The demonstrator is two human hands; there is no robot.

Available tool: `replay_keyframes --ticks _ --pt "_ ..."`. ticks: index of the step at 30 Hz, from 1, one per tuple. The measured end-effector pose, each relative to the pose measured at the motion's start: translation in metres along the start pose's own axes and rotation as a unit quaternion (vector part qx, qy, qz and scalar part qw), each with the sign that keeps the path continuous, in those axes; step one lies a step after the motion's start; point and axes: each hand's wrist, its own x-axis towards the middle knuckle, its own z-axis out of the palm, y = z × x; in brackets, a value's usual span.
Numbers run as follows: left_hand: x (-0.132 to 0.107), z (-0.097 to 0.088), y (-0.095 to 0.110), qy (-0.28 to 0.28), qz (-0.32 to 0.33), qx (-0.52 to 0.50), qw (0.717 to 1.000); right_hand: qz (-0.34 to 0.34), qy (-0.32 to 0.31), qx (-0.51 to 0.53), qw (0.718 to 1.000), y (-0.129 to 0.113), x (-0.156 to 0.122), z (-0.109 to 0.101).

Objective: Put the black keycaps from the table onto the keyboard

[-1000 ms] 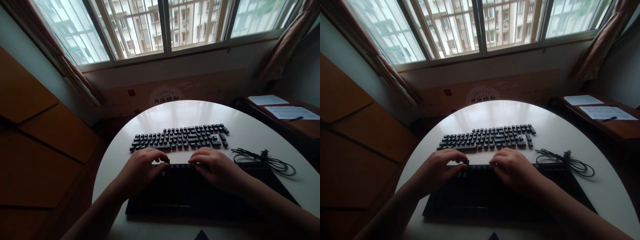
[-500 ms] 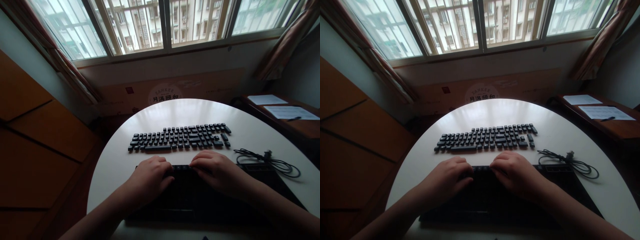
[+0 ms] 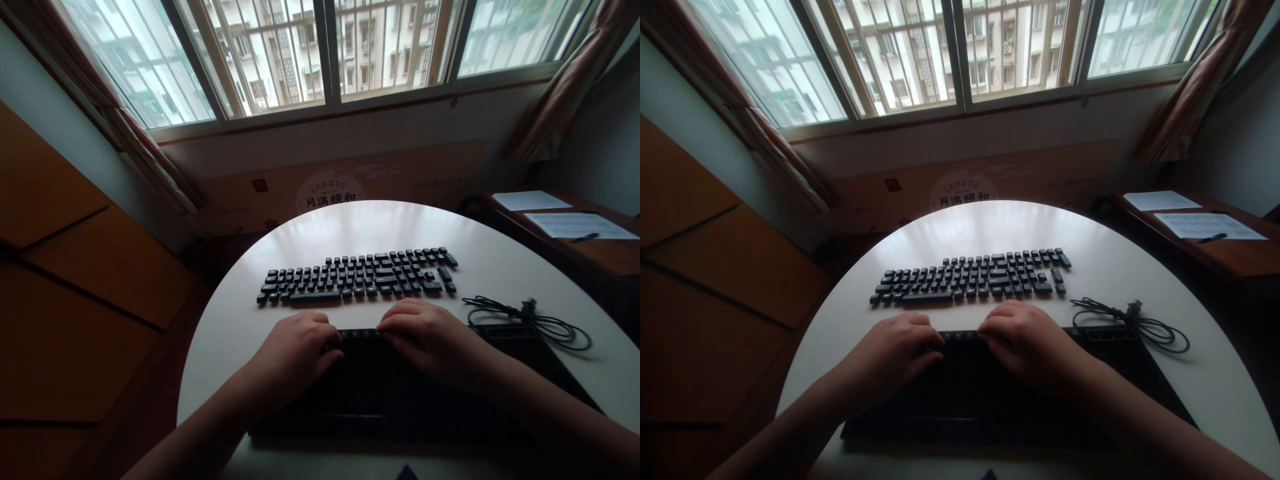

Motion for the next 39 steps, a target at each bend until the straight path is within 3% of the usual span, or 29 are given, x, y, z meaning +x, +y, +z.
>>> replay_keyframes --ticks 29,34,39 --pt "-0.001 0.004 0.007 -0.031 -0.014 0.056 0.998 0.003 -0.001 -0.017 1.0 0.003 0.001 0.009" --pt "-0.005 -0.002 0.004 -0.018 -0.002 0.036 0.999 0.009 0.005 -0.02 1.0 0.004 0.0 0.01" --pt "-0.006 -0.012 -0.004 0.041 -0.018 -0.017 0.999 0.016 0.009 -0.03 0.999 0.004 0.002 0.009"
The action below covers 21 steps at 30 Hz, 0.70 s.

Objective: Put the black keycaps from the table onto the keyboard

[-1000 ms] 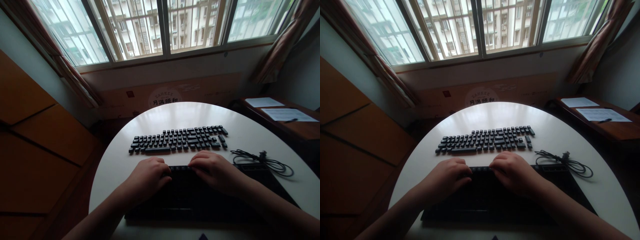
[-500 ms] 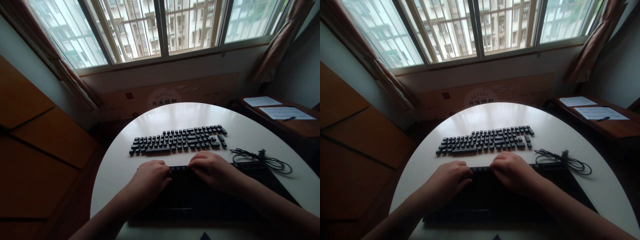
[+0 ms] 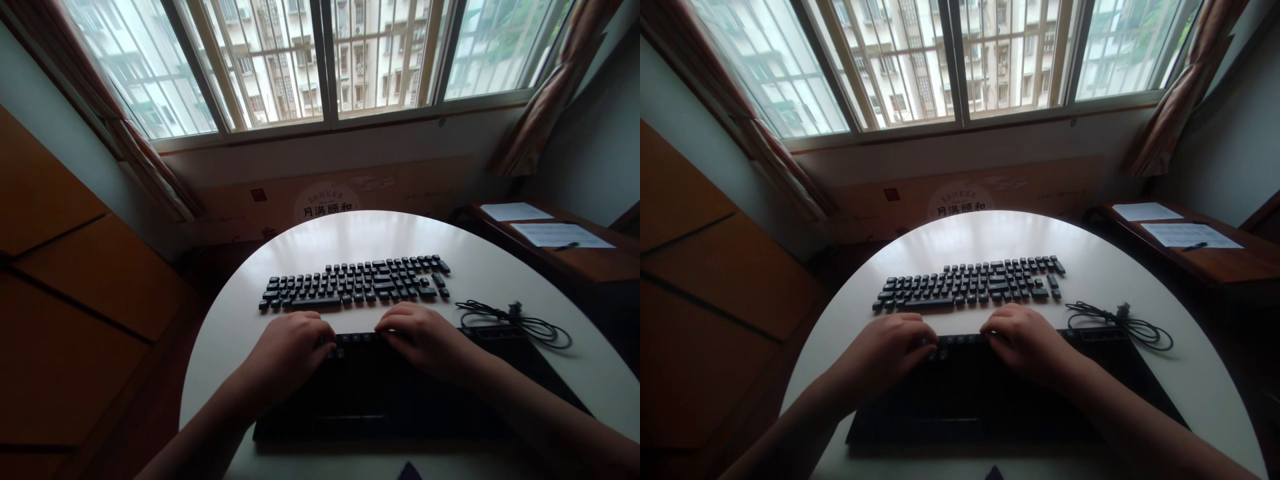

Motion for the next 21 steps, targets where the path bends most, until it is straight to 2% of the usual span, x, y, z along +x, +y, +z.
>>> replay_keyframes --ticks 4,10,21 --pt "0.004 0.003 -0.005 0.025 -0.003 -0.015 1.0 0.003 -0.005 -0.002 1.0 -0.001 0.002 0.001" --pt "0.008 0.011 -0.002 -0.027 0.012 0.013 0.999 -0.001 -0.009 0.006 1.0 -0.002 0.0 0.001" --pt "0.009 0.006 -0.004 -0.033 0.023 0.035 0.999 -0.025 -0.001 0.007 1.0 -0.006 0.001 -0.005"
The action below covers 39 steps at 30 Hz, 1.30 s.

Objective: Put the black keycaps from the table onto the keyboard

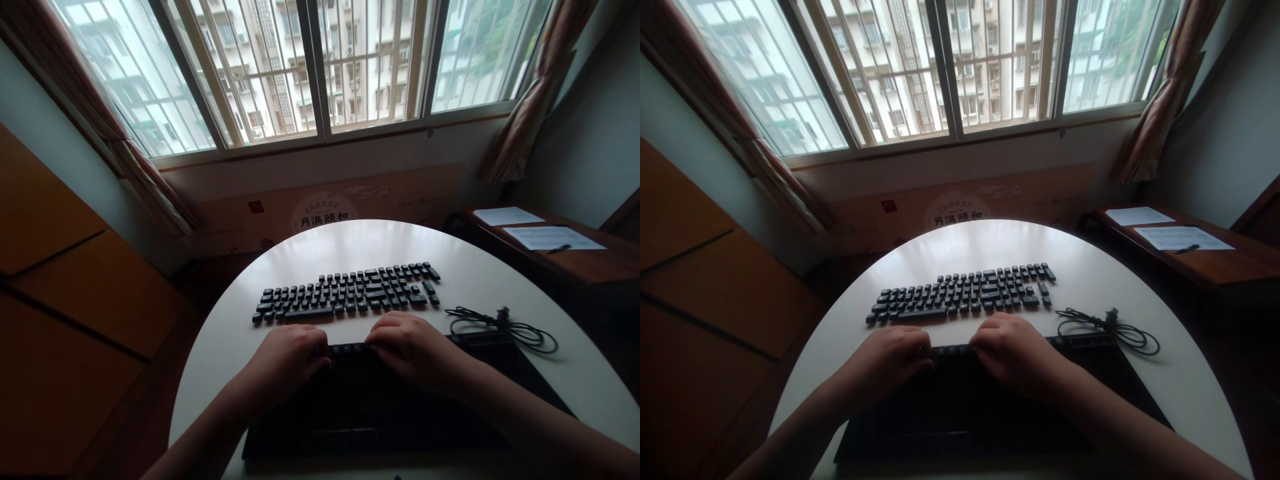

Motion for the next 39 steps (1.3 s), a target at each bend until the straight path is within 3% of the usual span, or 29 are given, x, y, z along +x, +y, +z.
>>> replay_keyframes --ticks 14,17,21,24,26,31,35,39 --pt "0.003 -0.003 0.013 -0.023 0.008 0.009 1.0 -0.024 0.028 -0.03 0.999 -0.001 -0.001 -0.002" --pt "0.007 -0.016 0.016 0.0 0.024 0.002 1.0 -0.025 0.028 -0.038 0.999 0.001 -0.002 0.0" --pt "0.028 -0.047 0.013 0.063 0.019 -0.014 0.998 -0.024 0.024 -0.042 0.999 0.002 -0.001 0.001" --pt "0.061 -0.065 -0.008 0.094 -0.065 -0.019 0.993 -0.022 0.024 -0.04 0.999 0.002 0.0 0.001" --pt "0.087 -0.066 -0.03 0.103 -0.108 -0.027 0.988 -0.021 0.026 -0.04 0.999 0.003 0.0 0.001" --pt "0.142 -0.041 -0.085 0.053 -0.155 -0.086 0.983 -0.016 0.031 -0.035 0.999 0.004 -0.001 -0.001" --pt "0.157 -0.021 -0.107 0.009 -0.15 -0.123 0.981 -0.017 0.014 -0.014 1.0 0.001 0.001 -0.003" --pt "0.157 -0.015 -0.119 -0.006 -0.137 -0.119 0.983 -0.019 0.002 0.003 1.0 -0.006 0.003 -0.006"
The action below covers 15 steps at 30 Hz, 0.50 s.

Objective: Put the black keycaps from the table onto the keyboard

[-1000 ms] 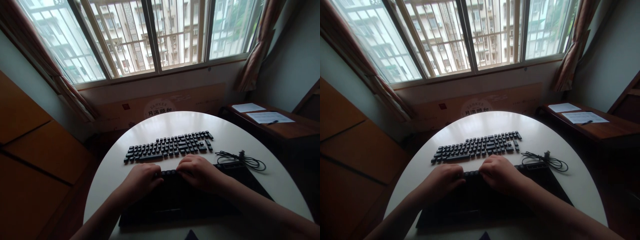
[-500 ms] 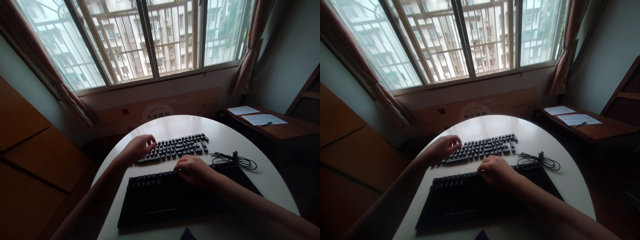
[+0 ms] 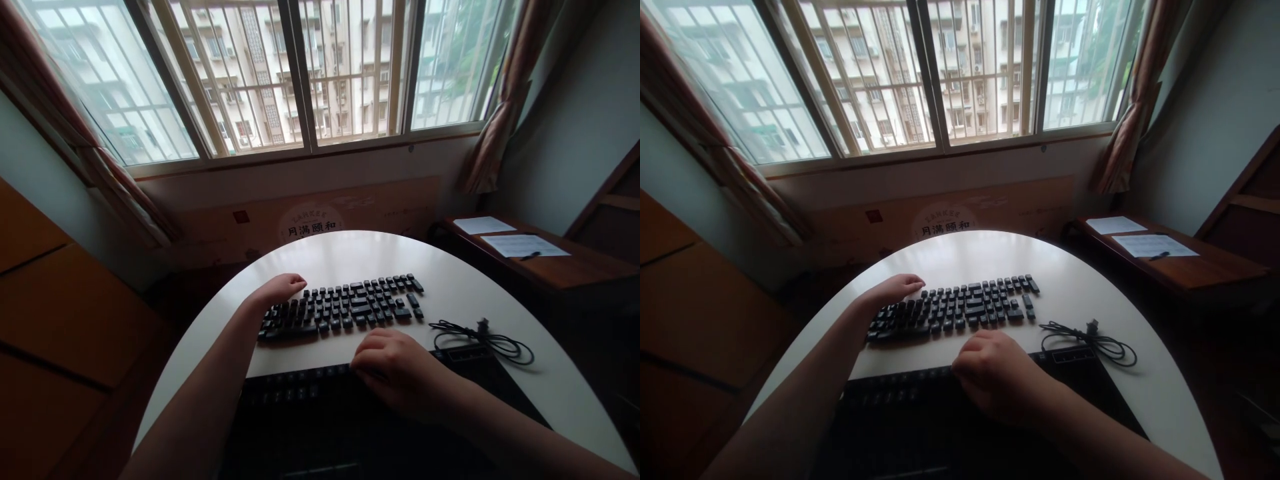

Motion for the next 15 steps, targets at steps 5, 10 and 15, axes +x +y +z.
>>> replay_keyframes --ticks 5,10,15 --pt "-0.002 -0.001 0.002 -0.004 0.004 0.032 0.999 -0.004 -0.014 0.019 1.0 -0.005 -0.001 0.0" --pt "-0.004 -0.001 0.009 0.002 0.003 0.071 0.997 0.004 -0.018 0.024 1.0 -0.005 -0.003 0.001" --pt "-0.002 0.003 0.013 0.015 0.002 0.114 0.993 0.003 -0.019 0.028 0.999 -0.003 -0.003 0.002"
